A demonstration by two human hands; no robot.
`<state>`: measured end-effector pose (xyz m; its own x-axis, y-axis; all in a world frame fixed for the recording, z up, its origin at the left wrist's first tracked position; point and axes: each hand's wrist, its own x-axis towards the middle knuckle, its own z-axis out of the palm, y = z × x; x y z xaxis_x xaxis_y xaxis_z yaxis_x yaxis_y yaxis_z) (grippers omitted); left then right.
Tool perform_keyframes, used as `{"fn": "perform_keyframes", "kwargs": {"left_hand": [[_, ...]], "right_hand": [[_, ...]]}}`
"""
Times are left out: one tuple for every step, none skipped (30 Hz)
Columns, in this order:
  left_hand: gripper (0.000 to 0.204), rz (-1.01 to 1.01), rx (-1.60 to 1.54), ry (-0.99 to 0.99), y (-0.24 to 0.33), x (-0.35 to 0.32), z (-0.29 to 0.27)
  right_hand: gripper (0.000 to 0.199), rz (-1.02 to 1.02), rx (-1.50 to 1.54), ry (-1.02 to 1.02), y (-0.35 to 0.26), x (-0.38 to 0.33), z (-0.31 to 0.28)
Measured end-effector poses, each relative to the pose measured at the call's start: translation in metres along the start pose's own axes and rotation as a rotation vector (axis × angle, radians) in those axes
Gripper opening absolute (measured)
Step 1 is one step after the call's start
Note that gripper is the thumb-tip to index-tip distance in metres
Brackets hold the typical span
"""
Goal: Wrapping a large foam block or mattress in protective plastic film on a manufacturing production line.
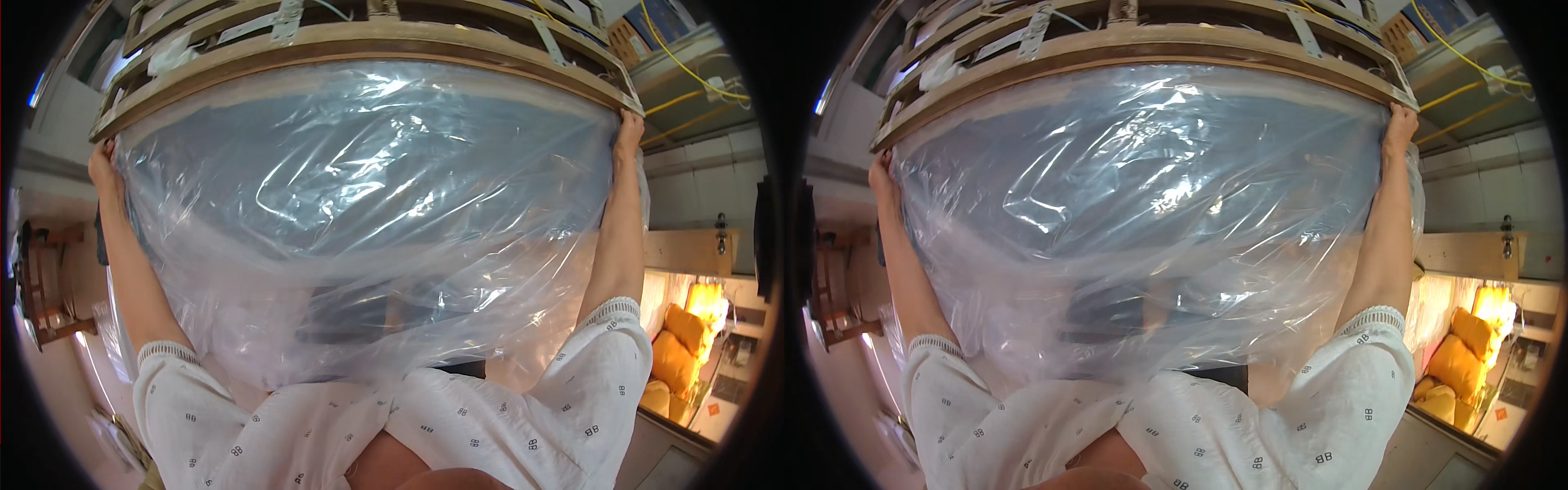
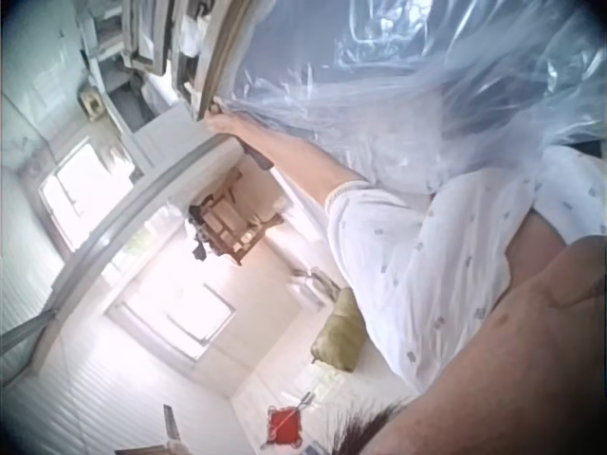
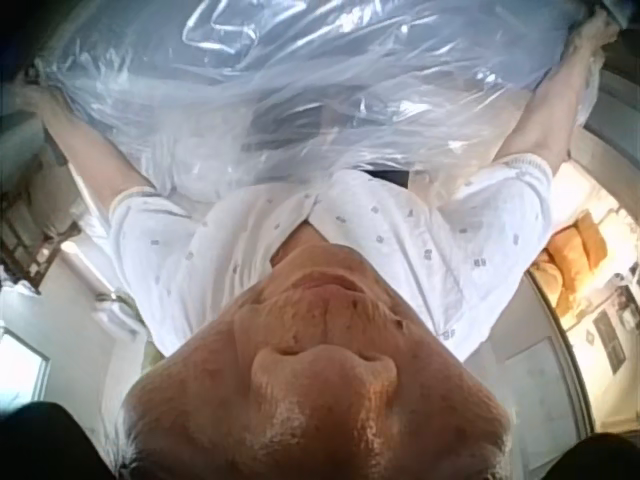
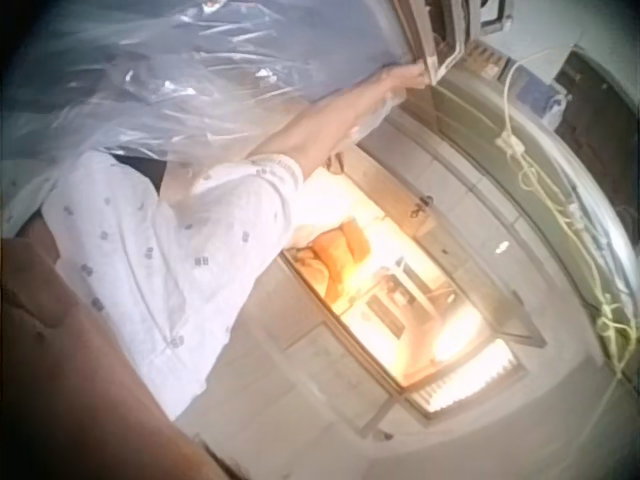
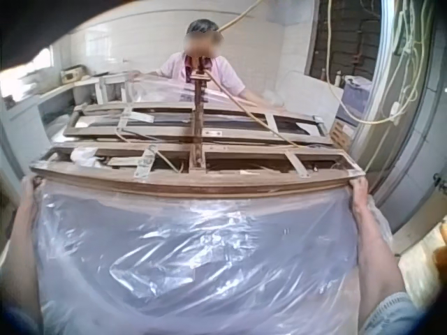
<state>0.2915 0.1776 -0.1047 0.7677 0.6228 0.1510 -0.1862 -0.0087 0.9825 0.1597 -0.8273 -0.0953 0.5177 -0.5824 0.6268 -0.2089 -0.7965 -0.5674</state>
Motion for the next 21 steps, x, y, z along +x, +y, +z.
{"fn": "perform_keyframes", "kwargs": {"left_hand": [[0.015, -0.010, -0.029, 0.014, -0.001, 0.006, -0.003], [0.014, -0.023, -0.053, 0.032, -0.005, 0.009, -0.003], [0.014, -0.024, -0.052, 0.027, -0.004, 0.006, -0.004], [0.016, 0.032, -0.025, 0.105, -0.003, 0.003, -0.005], [0.019, 0.088, -0.007, 0.174, -0.002, 0.000, -0.001], [0.019, 0.096, -0.009, 0.171, -0.004, 0.014, -0.020], [0.022, 0.158, 0.106, 0.117, -0.007, 0.041, -0.055], [0.026, 0.215, 0.220, 0.051, -0.009, 0.056, -0.069], [0.026, 0.213, 0.202, 0.013, -0.014, 0.051, -0.048], [0.028, 0.119, 0.271, 0.010, -0.020, 0.042, -0.029], [0.032, 0.030, 0.341, -0.003, -0.020, 0.031, -0.007], [0.036, 0.113, 0.596, -0.029, -0.018, 0.019, 0.006], [0.042, 0.200, 0.879, -0.004, -0.004, 0.005, -0.014], [0.043, 0.045, 0.701, -0.128, 0.012, -0.001, -0.033], [0.045, -0.107, 0.510, -0.281, 0.020, -0.003, -0.030], [0.045, 0.007, 0.470, -0.223, 0.036, -0.007, -0.032], [0.044, 0.116, 0.424, -0.179, 0.055, -0.011, -0.024], [0.043, 0.103, 0.414, -0.160, 0.074, -0.010, -0.036], [0.042, 0.087, 0.412, -0.132, 0.087, -0.005, -0.056], [0.042, 0.096, 0.425, -0.129, 0.093, 0.007, -0.091], [0.040, 0.029, 0.466, -0.134, 0.101, 0.025, -0.134]], "right_hand": [[0.032, -0.002, 0.145, 0.010, 0.004, 0.004, 0.000], [0.033, -0.005, 0.290, 0.015, 0.009, 0.006, -0.002], [0.033, -0.034, 0.312, -0.019, -0.004, 0.000, 0.000], [0.033, -0.030, 0.309, -0.017, -0.016, -0.005, 0.003], [0.032, -0.052, 0.320, 0.002, -0.021, -0.008, -0.001], [0.032, -0.074, 0.344, 0.015, -0.023, -0.008, -0.001], [0.031, -0.020, 0.259, 0.003, -0.016, -0.002, 0.006], [0.031, -0.010, 0.262, 0.012, -0.010, 0.000, 0.014], [0.029, 0.000, 0.238, 0.053, -0.003, 0.000, 0.007], [0.028, 0.011, 0.215, 0.095, 0.004, 0.000, 0.001], [0.026, 0.132, 0.415, 0.057, 0.013, 0.003, -0.009], [0.024, 0.245, 0.633, 0.014, 0.016, 0.003, -0.015], [0.024, 0.580, 0.978, 0.014, -0.027, -0.008, -0.006], [0.024, 0.583, 0.989, 0.031, -0.038, -0.015, -0.021], [0.025, 0.711, 1.311, 0.158, -0.037, -0.017, -0.047], [0.025, 0.823, 1.640, 0.278, -0.033, -0.020, -0.064], [0.027, 0.767, 1.647, 0.294, -0.017, -0.029, -0.089], [0.027, 0.771, 1.645, 0.311, -0.013, -0.043, -0.101], [0.025, 0.764, 1.754, 0.085, -0.018, -0.063, -0.109], [0.024, 0.750, 1.860, -0.151, -0.029, -0.085, -0.115], [0.022, 0.837, 1.812, -0.156, -0.056, -0.107, -0.117]]}}
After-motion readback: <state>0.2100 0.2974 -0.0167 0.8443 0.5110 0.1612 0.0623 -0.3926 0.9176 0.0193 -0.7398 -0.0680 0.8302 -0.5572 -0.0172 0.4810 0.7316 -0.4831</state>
